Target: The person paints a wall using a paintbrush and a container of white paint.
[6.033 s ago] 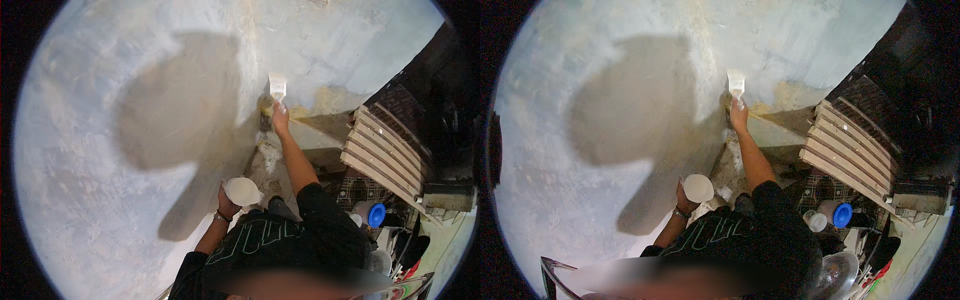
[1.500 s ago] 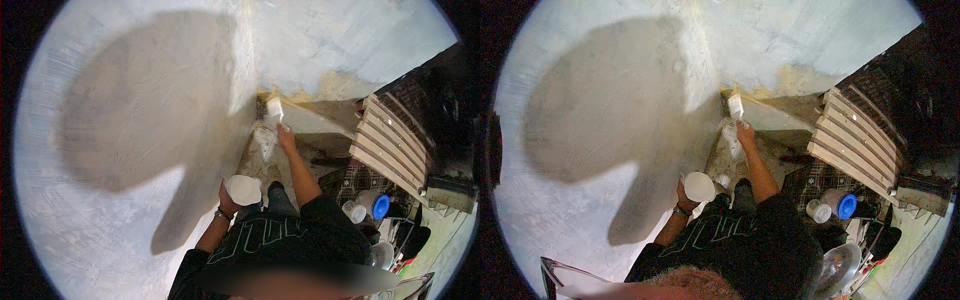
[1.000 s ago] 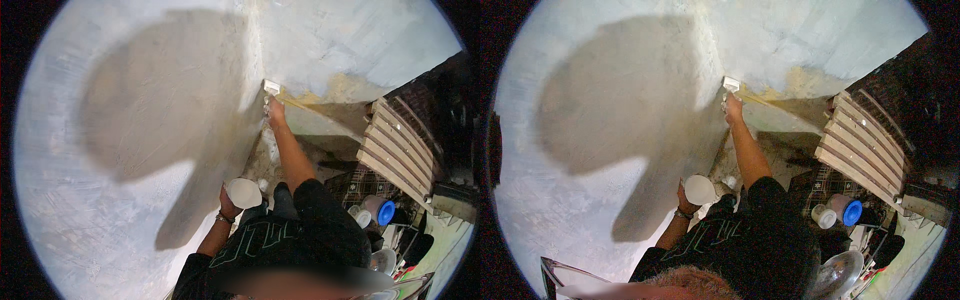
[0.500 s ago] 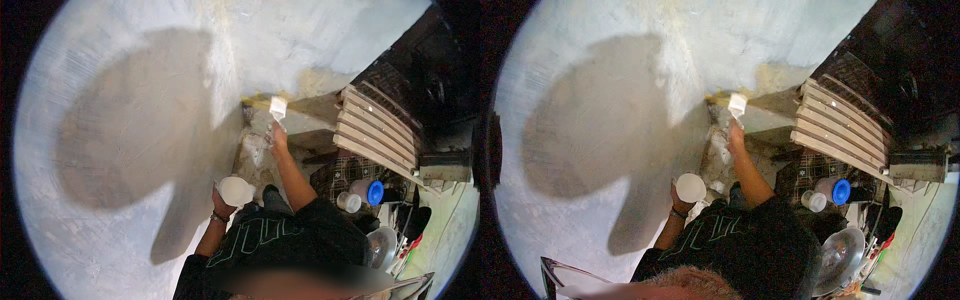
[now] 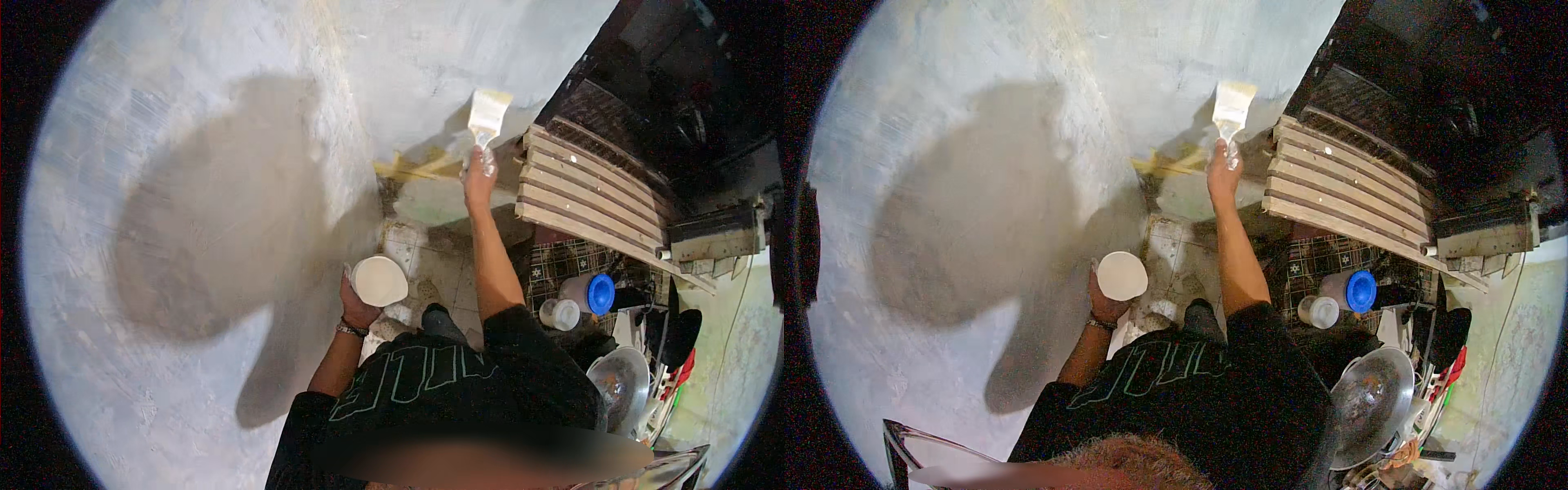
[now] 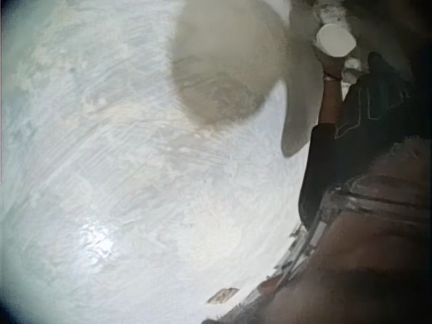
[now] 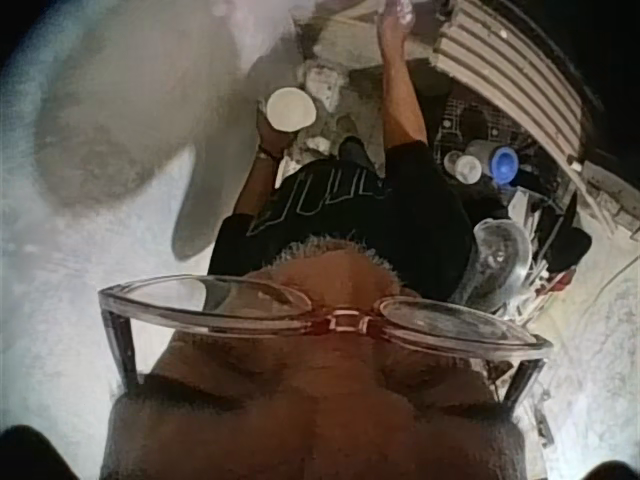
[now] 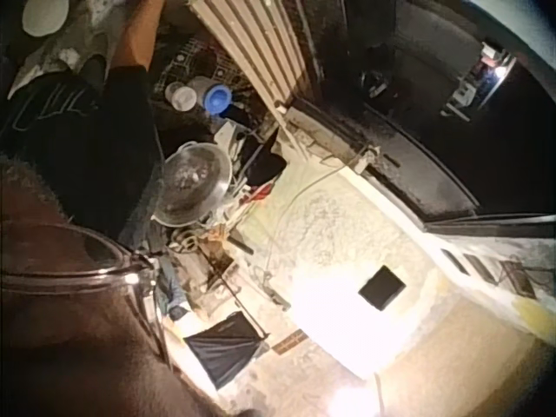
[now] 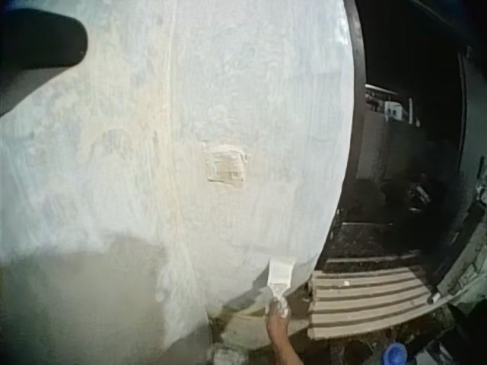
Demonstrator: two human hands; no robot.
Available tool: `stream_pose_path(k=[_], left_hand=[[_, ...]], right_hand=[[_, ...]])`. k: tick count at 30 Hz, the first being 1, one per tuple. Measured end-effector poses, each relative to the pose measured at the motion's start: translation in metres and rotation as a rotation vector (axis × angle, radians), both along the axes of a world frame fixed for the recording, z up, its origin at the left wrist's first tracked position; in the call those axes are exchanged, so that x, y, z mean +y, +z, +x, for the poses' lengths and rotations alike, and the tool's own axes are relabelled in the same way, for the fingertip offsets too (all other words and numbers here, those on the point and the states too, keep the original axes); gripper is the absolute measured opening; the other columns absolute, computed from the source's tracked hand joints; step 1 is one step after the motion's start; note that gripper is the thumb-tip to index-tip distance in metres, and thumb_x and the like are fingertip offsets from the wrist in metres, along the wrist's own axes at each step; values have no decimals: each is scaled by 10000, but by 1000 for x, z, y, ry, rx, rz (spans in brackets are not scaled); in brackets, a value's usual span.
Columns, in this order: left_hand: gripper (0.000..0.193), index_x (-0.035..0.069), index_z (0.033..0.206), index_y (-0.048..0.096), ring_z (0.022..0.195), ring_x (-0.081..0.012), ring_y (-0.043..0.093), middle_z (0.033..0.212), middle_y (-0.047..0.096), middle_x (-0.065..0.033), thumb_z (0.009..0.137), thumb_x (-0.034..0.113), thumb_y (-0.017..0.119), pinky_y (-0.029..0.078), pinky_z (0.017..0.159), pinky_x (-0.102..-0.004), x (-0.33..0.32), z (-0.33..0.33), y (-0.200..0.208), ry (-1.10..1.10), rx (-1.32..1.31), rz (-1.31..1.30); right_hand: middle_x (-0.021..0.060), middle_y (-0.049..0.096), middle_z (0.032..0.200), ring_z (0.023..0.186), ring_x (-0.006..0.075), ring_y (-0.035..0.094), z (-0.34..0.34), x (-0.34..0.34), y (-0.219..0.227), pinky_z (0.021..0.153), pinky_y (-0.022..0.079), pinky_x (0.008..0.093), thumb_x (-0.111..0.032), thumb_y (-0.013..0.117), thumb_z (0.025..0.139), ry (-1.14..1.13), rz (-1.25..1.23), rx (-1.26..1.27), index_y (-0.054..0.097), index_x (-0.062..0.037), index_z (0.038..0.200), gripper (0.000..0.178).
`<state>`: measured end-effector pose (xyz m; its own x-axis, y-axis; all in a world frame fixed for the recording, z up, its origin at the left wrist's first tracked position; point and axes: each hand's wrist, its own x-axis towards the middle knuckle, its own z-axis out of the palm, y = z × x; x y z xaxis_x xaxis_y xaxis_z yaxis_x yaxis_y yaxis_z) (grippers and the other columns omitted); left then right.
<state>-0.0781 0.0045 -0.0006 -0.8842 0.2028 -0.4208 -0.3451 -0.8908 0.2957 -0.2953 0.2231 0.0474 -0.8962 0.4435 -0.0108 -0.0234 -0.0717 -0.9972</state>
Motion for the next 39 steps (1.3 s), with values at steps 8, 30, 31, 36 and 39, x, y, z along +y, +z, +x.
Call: stream_pose_path(k=[8, 30, 31, 36, 39], left_hand=[[672, 83, 1221, 448, 1081, -303, 506, 1180, 519, -121, 827, 618, 349, 398, 921, -484, 18, -32, 20, 35, -36, 22], [700, 22, 1278, 384, 1127, -316, 482, 1261, 462, -155, 884, 574, 208, 421, 898, -478, 63, -121, 13, -60, 124, -1], [700, 22, 1278, 384, 1127, -316, 482, 1261, 462, -155, 884, 574, 208, 421, 898, -478, 67, -126, 12, -81, 121, 4], [699, -6, 1271, 382, 1108, -325, 496, 1255, 464, -164, 887, 558, 234, 417, 906, -471, 77, -134, 17, -210, 145, -72], [689, -4, 1270, 388, 1110, -317, 496, 1252, 468, -165, 886, 551, 246, 407, 921, -460, 69, -142, 7, -210, 195, -41]], right_hand=[[110, 599, 876, 749, 188, 566, 47, 18, -152, 667, 457, 327, -449, 471, 870, 172, 335, -356, 538, 4, 1097, 512], [84, 611, 825, 766, 262, 611, 73, 39, 147, 646, 485, 377, -207, 656, 695, 887, 1736, 182, 640, -114, 862, 192], [84, 611, 825, 766, 262, 611, 69, 37, 138, 646, 485, 377, -207, 656, 695, 876, 1736, 159, 640, -114, 862, 192], [72, 611, 847, 762, 232, 621, 68, 26, 101, 617, 487, 354, -172, 571, 742, 883, 1834, 79, 646, -109, 820, 125], [87, 616, 883, 792, 251, 621, 77, 34, 113, 633, 496, 360, -161, 589, 739, 815, 1667, 44, 631, -107, 871, 149]])
